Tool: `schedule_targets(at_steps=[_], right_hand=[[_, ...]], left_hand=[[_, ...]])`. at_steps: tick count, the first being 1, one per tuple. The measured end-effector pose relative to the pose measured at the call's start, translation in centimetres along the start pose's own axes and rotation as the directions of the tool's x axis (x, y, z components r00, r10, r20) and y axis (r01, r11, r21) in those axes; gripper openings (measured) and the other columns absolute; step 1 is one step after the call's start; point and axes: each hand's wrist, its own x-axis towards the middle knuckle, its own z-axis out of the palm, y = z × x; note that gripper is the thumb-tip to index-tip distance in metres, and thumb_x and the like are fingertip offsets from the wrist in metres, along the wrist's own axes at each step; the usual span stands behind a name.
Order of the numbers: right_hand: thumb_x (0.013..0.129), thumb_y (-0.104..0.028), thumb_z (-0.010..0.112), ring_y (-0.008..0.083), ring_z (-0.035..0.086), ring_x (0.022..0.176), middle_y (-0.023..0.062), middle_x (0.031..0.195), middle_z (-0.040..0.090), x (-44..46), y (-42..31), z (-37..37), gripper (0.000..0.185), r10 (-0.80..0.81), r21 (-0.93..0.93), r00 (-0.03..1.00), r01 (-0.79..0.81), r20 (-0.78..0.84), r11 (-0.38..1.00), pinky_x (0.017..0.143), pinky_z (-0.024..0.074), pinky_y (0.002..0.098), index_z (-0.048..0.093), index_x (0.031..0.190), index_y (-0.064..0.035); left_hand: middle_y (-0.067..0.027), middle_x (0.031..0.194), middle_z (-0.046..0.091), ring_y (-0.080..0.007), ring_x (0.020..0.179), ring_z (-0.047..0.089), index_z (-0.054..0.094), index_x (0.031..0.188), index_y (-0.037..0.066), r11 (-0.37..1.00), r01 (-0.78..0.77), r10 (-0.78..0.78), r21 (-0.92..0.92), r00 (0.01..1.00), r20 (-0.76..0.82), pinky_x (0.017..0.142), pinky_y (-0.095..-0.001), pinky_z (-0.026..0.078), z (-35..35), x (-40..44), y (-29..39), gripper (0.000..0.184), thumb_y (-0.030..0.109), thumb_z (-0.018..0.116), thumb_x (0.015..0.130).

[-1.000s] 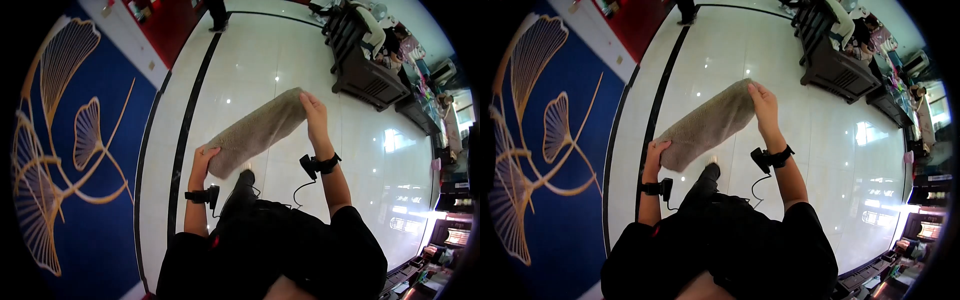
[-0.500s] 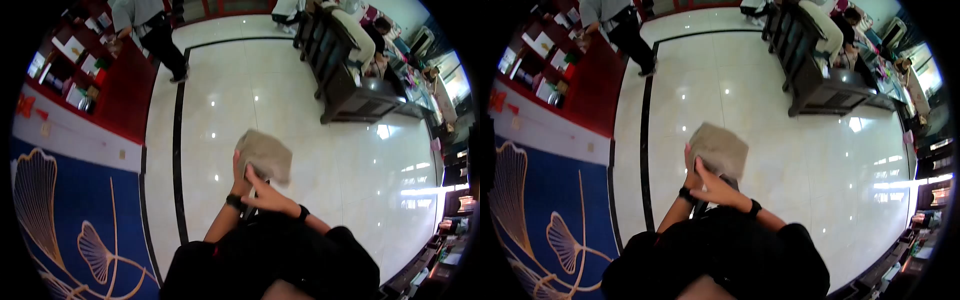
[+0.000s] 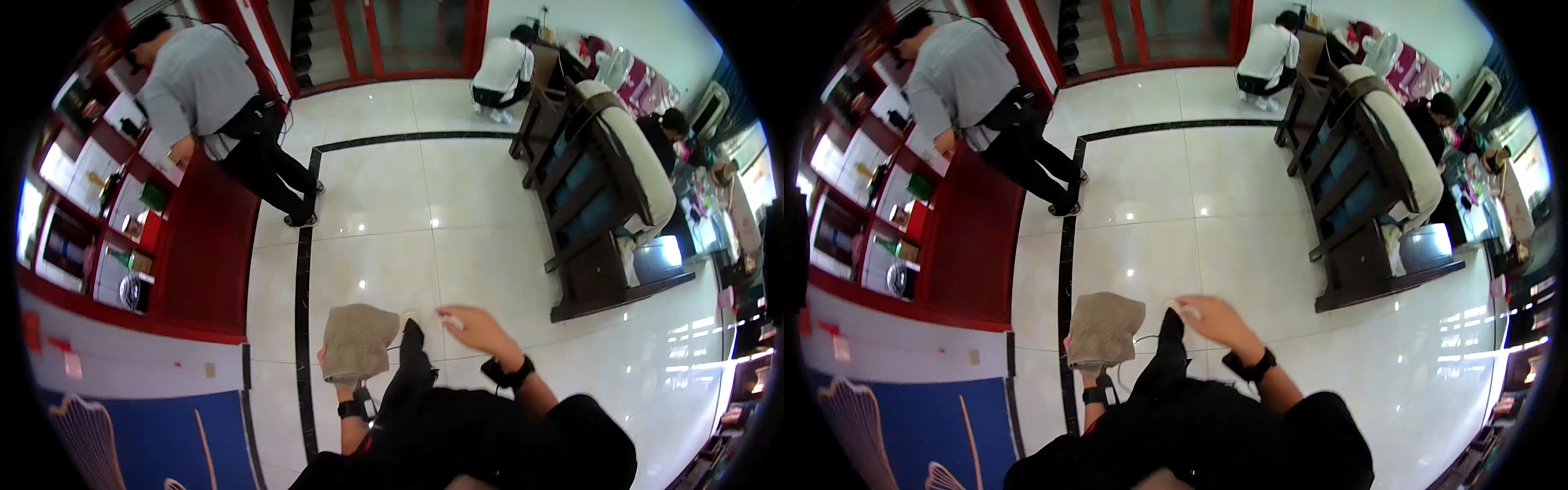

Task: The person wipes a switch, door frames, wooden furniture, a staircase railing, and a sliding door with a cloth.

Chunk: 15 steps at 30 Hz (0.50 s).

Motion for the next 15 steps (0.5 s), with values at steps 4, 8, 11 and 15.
schedule_targets(at_steps=[4,8,11,15], right_hand=[[0.089,-0.02,0.055,0.0338,0.062,0.095,0.016,0.104,0.066,13.2,2.7,-5.7,0.029,0.237,0.027,0.968,-0.235,-0.086,0.972,0.082,0.0494,0.0394,0.062,0.112,-0.004],[0.088,-0.019,0.056,0.0331,0.063,0.092,0.0157,0.102,0.067,22.0,7.9,-10.8,0.028,0.088,-0.305,0.977,-0.145,-0.193,0.941,0.08,0.05,0.0385,0.063,0.11,-0.0043],[0.086,-0.021,0.059,0.0323,0.064,0.092,0.0156,0.102,0.067,27.9,12.8,-13.9,0.029,0.341,-0.081,0.916,-0.364,-0.214,0.928,0.08,0.0504,0.0385,0.063,0.109,-0.004],[0.085,-0.026,0.061,0.0286,0.065,0.087,0.0141,0.096,0.068,36.9,22.5,-15.9,0.035,0.453,-0.095,0.866,-0.48,-0.215,0.872,0.076,0.0516,0.0349,0.063,0.113,-0.004]], left_hand=[[-0.0221,0.136,0.045,-0.0405,0.121,0.047,0.038,0.138,0.0,0.978,0.152,-0.172,0.145,0.976,0.135,0.1,-0.0541,0.04,4.8,15.6,3.4,0.072,0.044,0.046,0.081],[-0.0228,0.133,0.048,-0.0398,0.118,0.05,0.039,0.135,-0.004,0.937,0.33,-0.345,0.113,0.924,0.166,0.1,-0.0511,0.041,16.4,27.5,3.8,0.069,0.036,0.049,0.08],[-0.0225,0.13,0.051,-0.0394,0.116,0.051,0.042,0.133,-0.004,0.905,0.329,-0.362,0.27,0.929,0.081,0.098,-0.0504,0.043,21.5,39.3,1.9,0.066,0.033,0.05,0.079],[-0.0204,0.128,0.054,-0.038,0.113,0.054,0.046,0.132,-0.003,0.91,0.3,-0.363,0.286,0.91,0.202,0.098,-0.0485,0.043,28.6,52.0,0.9,0.063,0.027,0.051,0.077]])
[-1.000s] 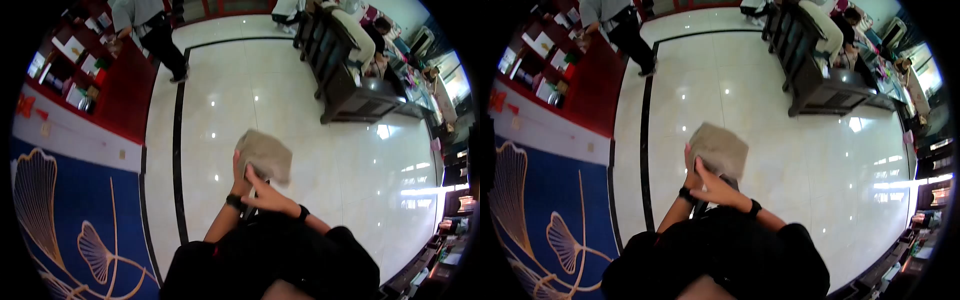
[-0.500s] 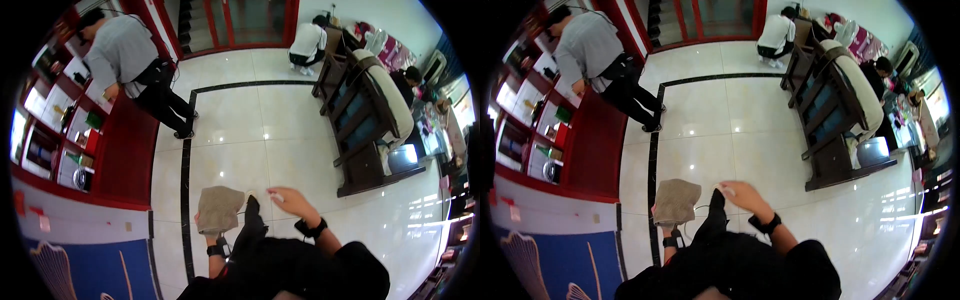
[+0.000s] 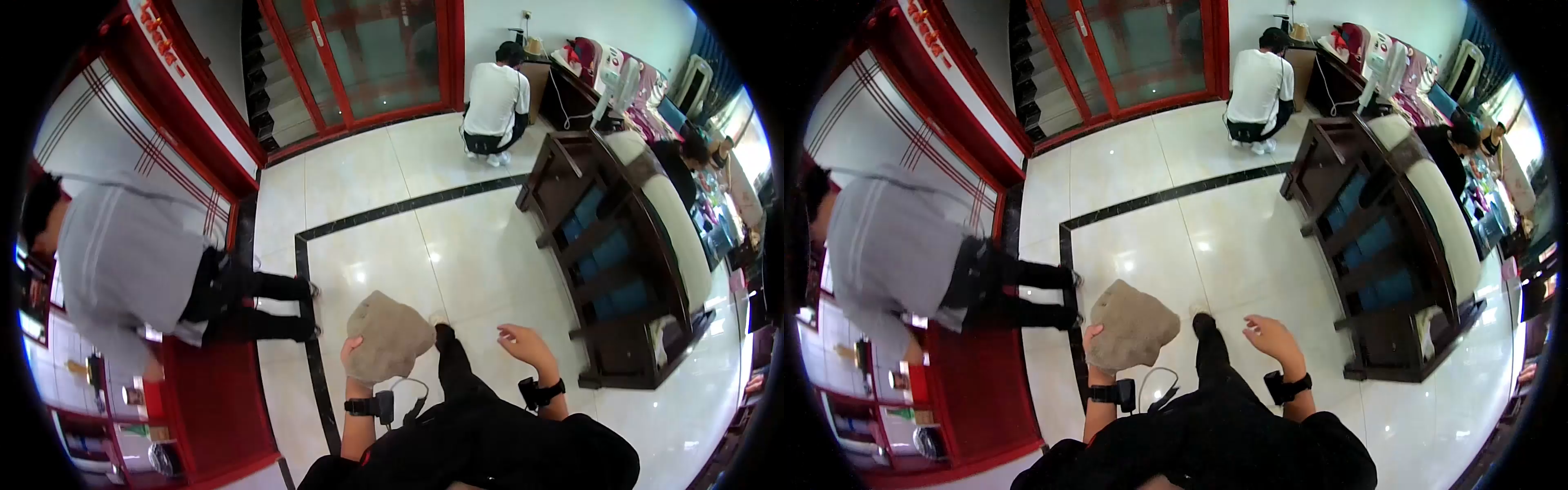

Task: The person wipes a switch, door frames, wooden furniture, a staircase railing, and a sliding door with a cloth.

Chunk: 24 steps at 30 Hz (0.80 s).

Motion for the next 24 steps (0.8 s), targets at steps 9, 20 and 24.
schedule_targets(at_steps=[9,20,24], right_hand=[[0.085,-0.031,0.057,0.0366,0.061,0.093,0.0172,0.103,0.065,38.7,-9.7,2.2,0.039,-0.347,-0.173,0.886,0.41,0.307,0.896,0.08,0.0487,0.0455,0.059,0.112,-0.0033],[0.094,-0.032,0.054,0.0349,0.054,0.11,0.0192,0.12,0.057,69.2,-31.3,6.6,0.046,-0.721,0.557,0.131,0.547,0.68,0.625,0.093,0.044,0.038,0.05,0.125,0.0013],[0.093,-0.041,0.051,0.0379,0.053,0.113,0.0212,0.127,0.053,80.5,-34.9,7.8,0.053,-0.53,0.18,0.384,0.656,0.756,0.733,0.097,0.0424,0.0402,0.052,0.125,0.0012]], left_hand=[[-0.0197,0.131,0.052,-0.0378,0.118,0.05,0.044,0.135,0.001,0.979,-0.192,0.171,-0.065,0.956,-0.24,0.101,-0.0482,0.04,3.4,18.7,16.6,0.069,0.029,0.051,0.072],[-0.0165,0.136,0.047,-0.0362,0.121,0.047,0.036,0.139,0.001,0.822,-0.554,0.539,-0.133,0.832,-0.129,0.102,-0.0487,0.038,1.0,45.3,35.5,0.072,0.036,0.05,0.077],[-0.0164,0.136,0.046,-0.0363,0.122,0.046,0.036,0.139,0.002,0.746,-0.657,0.616,-0.109,0.743,-0.261,0.103,-0.0488,0.037,-4.5,58.1,42.1,0.071,0.038,0.049,0.079]])
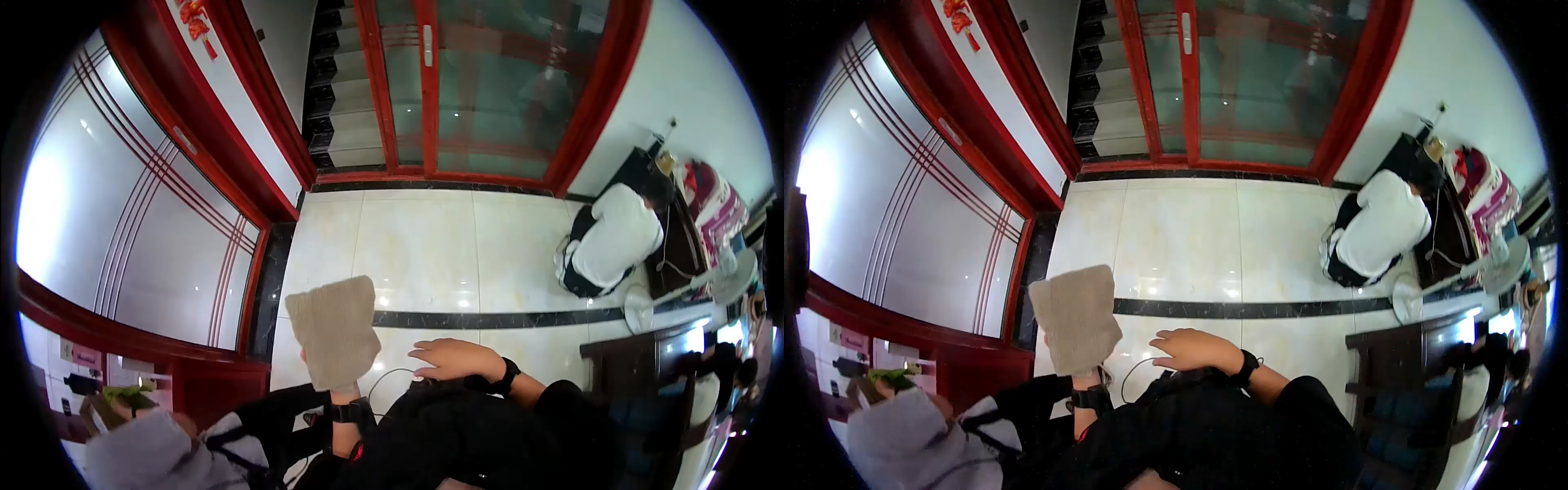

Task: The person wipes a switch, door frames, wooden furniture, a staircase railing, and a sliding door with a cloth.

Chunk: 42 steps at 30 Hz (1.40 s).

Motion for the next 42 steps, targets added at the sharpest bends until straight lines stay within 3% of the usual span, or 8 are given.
schedule_targets(at_steps=[5,7,13,15,21,25,28,42], right_hand=[[0.094,-0.04,0.049,0.039,0.048,0.12,0.0236,0.135,0.046,5.8,6.9,-10.4,0.051,0.014,0.108,0.979,0.008,-0.201,0.994,0.101,0.0388,0.0408,0.05,0.128,-0.0019],[0.094,-0.039,0.051,0.0382,0.044,0.125,0.0239,0.138,0.043,8.9,9.5,-14.6,0.052,0.109,0.135,0.972,-0.082,-0.208,0.987,0.105,0.0357,0.0385,0.048,0.13,-0.0018],[0.094,-0.037,0.052,0.0367,0.047,0.122,0.0227,0.133,0.049,23.4,21.0,-24.0,0.051,0.019,0.011,0.991,-0.018,-0.134,1.0,0.102,0.0391,0.038,0.047,0.131,-0.002],[0.093,-0.038,0.054,0.0363,0.052,0.117,0.0232,0.128,0.053,29.1,20.6,-30.8,0.051,-0.033,0.402,0.986,0.098,-0.166,0.911,0.097,0.0426,0.0385,0.047,0.131,-0.0036],[0.094,-0.041,0.053,0.0311,0.054,0.114,0.0183,0.126,0.054,46.4,23.3,-38.3,0.051,-0.18,0.577,0.98,0.198,-0.09,0.792,0.092,0.0438,0.0353,0.045,0.132,-0.0068],[0.088,-0.04,0.062,0.0342,0.047,0.12,0.0202,0.131,0.043,55.6,26.7,-38.7,0.069,-0.173,0.255,0.921,0.271,-0.349,0.928,0.095,0.0428,0.039,0.034,0.136,0.0011],[0.082,-0.019,0.065,0.0348,0.052,0.115,0.0197,0.129,0.044,62.4,30.9,-42.4,0.065,-0.001,0.307,0.925,0.127,-0.38,0.943,0.093,0.044,0.0366,0.034,0.137,-0.0044],[0.093,-0.013,0.058,0.0123,0.055,0.104,0.0056,0.115,0.059,82.7,49.0,-64.7,0.037,0.498,0.796,0.676,0.226,-0.543,0.561,0.088,0.0451,0.0288,0.048,0.127,-0.0004]], left_hand=[[-0.0155,0.142,0.041,-0.0351,0.126,0.041,0.037,0.14,0.005,0.965,-0.118,0.142,0.236,0.986,-0.09,0.105,-0.0504,0.034,7.7,13.7,-2.7,0.07,0.051,0.04,0.087],[-0.0163,0.14,0.043,-0.035,0.125,0.043,0.039,0.138,0.005,0.862,0.227,-0.146,-0.453,0.967,0.207,0.105,-0.051,0.035,11.6,18.3,-3.0,0.069,0.05,0.041,0.086],[-0.0173,0.138,0.045,-0.0355,0.123,0.046,0.042,0.137,0.005,0.956,0.076,-0.052,-0.282,0.994,0.091,0.103,-0.051,0.037,15.4,33.9,-5.6,0.068,0.048,0.044,0.085],[-0.0174,0.138,0.045,-0.0355,0.122,0.046,0.042,0.136,0.005,0.971,0.026,-0.021,-0.237,0.999,0.024,0.102,-0.051,0.037,16.5,38.8,-3.6,0.068,0.048,0.045,0.085],[-0.0187,0.128,0.053,-0.0334,0.115,0.053,0.044,0.133,0.001,0.992,0.057,-0.075,-0.115,0.984,-0.159,0.099,-0.0445,0.042,24.0,53.5,-0.4,0.058,0.042,0.042,0.092],[-0.0154,0.136,0.047,-0.0302,0.121,0.048,0.041,0.137,0.004,0.724,-0.189,0.248,0.664,0.969,0.005,0.103,-0.0445,0.039,24.2,63.1,-1.5,0.059,0.047,0.038,0.097],[-0.0127,0.136,0.047,-0.029,0.123,0.046,0.041,0.136,0.004,0.953,0.221,-0.243,-0.206,0.966,-0.089,0.105,-0.0427,0.035,24.5,74.5,-0.8,0.051,0.039,0.041,0.099],[-0.0149,0.142,0.041,-0.0335,0.128,0.04,0.036,0.14,0.004,0.851,0.523,-0.518,-0.041,0.851,0.086,0.109,-0.0472,0.03,32.8,111.5,2.1,0.054,0.04,0.039,0.099]])
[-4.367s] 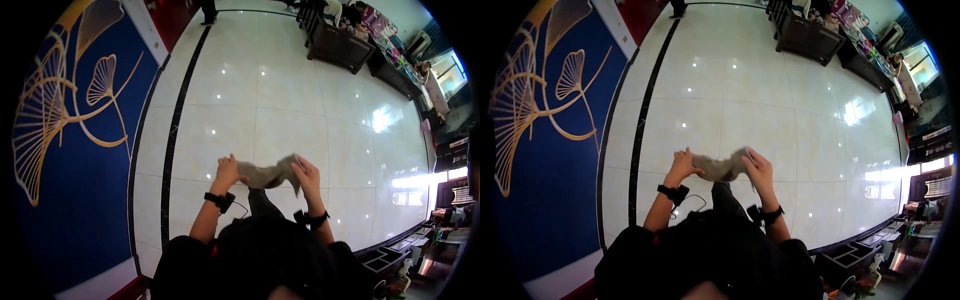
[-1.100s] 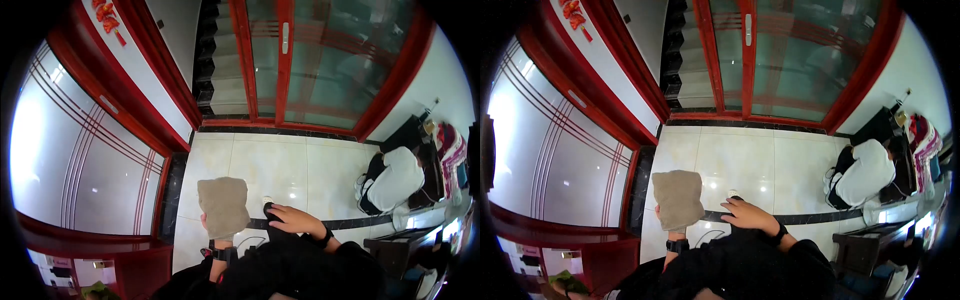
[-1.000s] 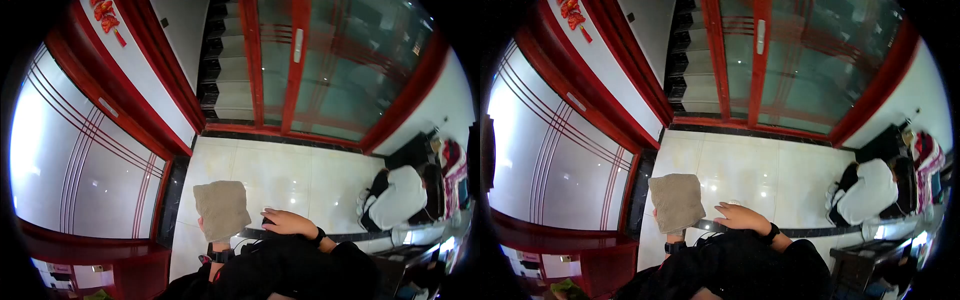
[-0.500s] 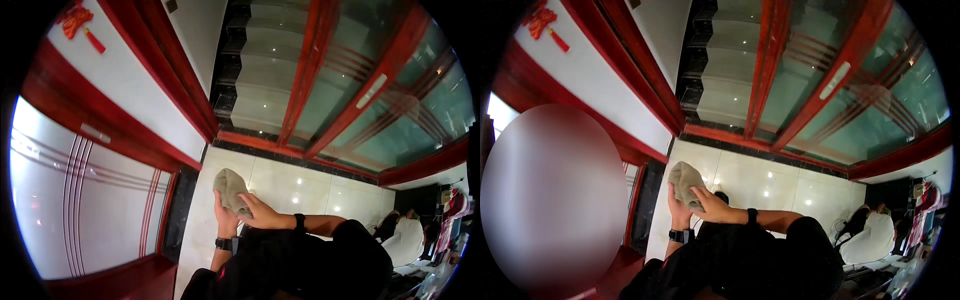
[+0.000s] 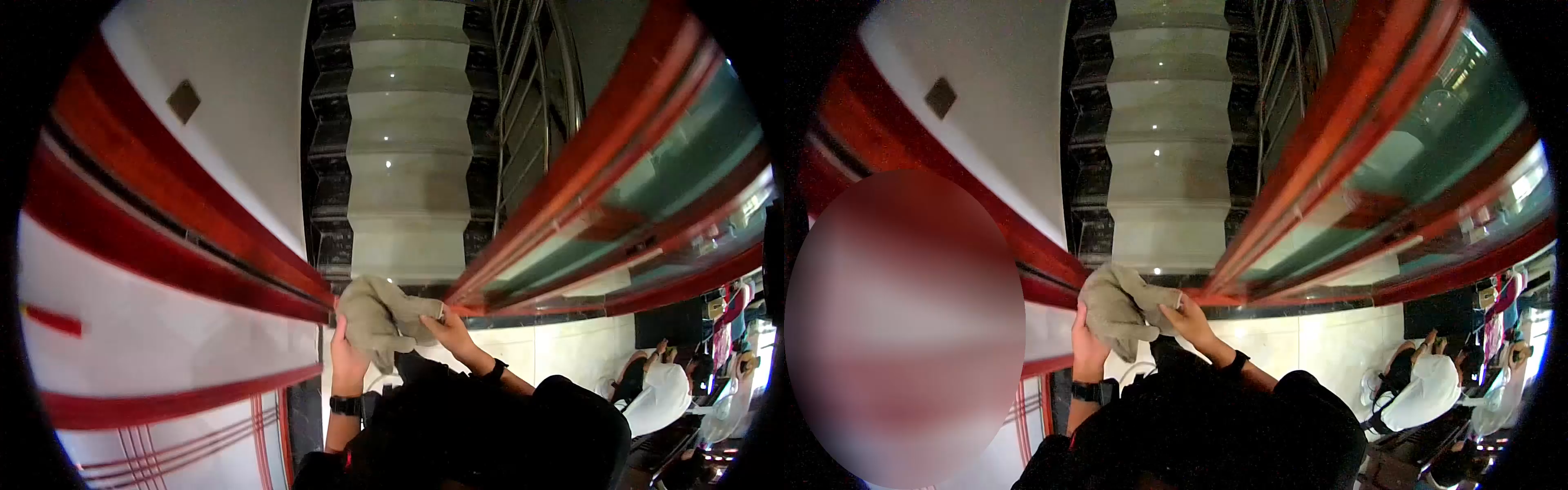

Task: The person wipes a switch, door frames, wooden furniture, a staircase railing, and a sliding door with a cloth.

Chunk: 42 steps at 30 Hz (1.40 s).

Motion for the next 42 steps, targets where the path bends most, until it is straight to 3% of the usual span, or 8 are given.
schedule_targets(at_steps=[13,21,25,27,32,37,39,42], right_hand=[[0.093,-0.023,0.059,0.016,0.055,0.102,0.01,0.115,0.057,22.5,-6.1,0.8,0.046,-0.141,-0.28,0.944,0.055,-0.297,0.958,0.087,0.045,0.0282,0.042,0.13,-0.001],[0.094,-0.03,0.054,0.0358,0.056,0.11,0.0202,0.12,0.057,32.2,-10.0,-3.7,0.042,-0.058,-0.392,0.982,-0.016,-0.178,0.92,0.093,0.0447,0.0421,0.045,0.128,-0.0048],[0.095,-0.022,0.053,0.0297,0.059,0.106,0.0204,0.118,0.058,37.6,-12.3,-6.8,0.044,0.097,-0.506,0.921,-0.293,-0.378,0.811,0.089,0.0464,0.037,0.041,0.134,-0.0037],[0.095,-0.023,0.053,0.0293,0.06,0.105,0.0208,0.118,0.059,40.1,-16.3,-8.6,0.045,0.256,-0.34,0.869,-0.414,-0.424,0.844,0.088,0.0471,0.0373,0.041,0.134,-0.0035],[0.092,-0.016,0.058,0.0226,0.059,0.106,0.0178,0.121,0.058,43.0,-26.4,-12.5,0.047,0.066,-0.43,0.762,-0.432,-0.645,0.793,0.091,0.0458,0.0341,0.042,0.135,-0.0045],[0.091,-0.003,0.057,0.0155,0.052,0.11,0.0065,0.125,0.053,40.4,-34.7,-18.2,0.048,-0.371,-0.445,0.505,-0.029,-0.779,0.895,0.094,0.0419,0.0286,0.041,0.136,-0.0068],[0.092,-0.006,0.058,0.0176,0.051,0.112,0.0096,0.126,0.052,38.7,-36.6,-19.8,0.046,-0.383,-0.427,0.418,-0.013,-0.824,0.904,0.095,0.0414,0.0297,0.042,0.135,-0.0056],[0.092,-0.009,0.058,0.0193,0.05,0.115,0.0121,0.126,0.052,37.1,-37.4,-21.4,0.043,-0.442,-0.455,0.225,-0.008,-0.868,0.89,0.097,0.04,0.0304,0.043,0.132,-0.004]], left_hand=[[-0.0167,0.136,0.046,-0.034,0.123,0.046,0.036,0.139,0.003,0.938,-0.076,0.145,0.338,0.972,-0.185,0.101,-0.0474,0.04,4.8,16.1,9.7,0.059,0.04,0.05,0.095],[-0.0129,0.125,0.056,-0.0293,0.112,0.054,0.048,0.132,0.004,0.892,0.345,-0.309,0.291,0.937,-0.165,0.096,-0.0416,0.044,2.9,31.4,12.8,0.05,0.036,0.042,0.094],[-0.0125,0.124,0.057,-0.0259,0.111,0.056,0.052,0.128,0.004,0.864,0.453,-0.418,0.219,0.889,-0.189,0.094,-0.0392,0.047,7.4,41.0,13.4,0.048,0.038,0.045,0.095],[-0.013,0.132,0.051,-0.0306,0.116,0.053,0.046,0.134,0.005,0.723,0.176,-0.277,0.668,0.96,0.048,0.093,-0.0454,0.049,8.0,46.3,12.9,0.052,0.04,0.046,0.095],[-0.0124,0.124,0.056,-0.0291,0.11,0.056,0.05,0.129,0.008,0.824,0.398,-0.388,0.402,0.915,-0.111,0.093,-0.0439,0.049,19.6,51.5,15.1,0.047,0.039,0.05,0.093],[-0.0111,0.117,0.056,-0.0262,0.105,0.056,0.048,0.126,-0.002,0.741,0.27,-0.405,0.615,0.91,0.089,0.088,-0.0361,0.046,30.2,57.4,15.3,0.052,0.036,0.053,0.092],[-0.0133,0.113,0.057,-0.0255,0.104,0.056,0.048,0.125,-0.006,0.136,-0.119,-0.356,0.984,0.921,0.161,0.087,-0.034,0.044,33.8,60.6,13.1,0.056,0.037,0.058,0.09],[-0.0177,0.112,0.058,-0.0272,0.104,0.056,0.05,0.122,-0.006,0.007,-0.478,-0.416,0.879,0.797,0.437,0.088,-0.034,0.043,40.9,62.4,9.2,0.053,0.034,0.061,0.09]])
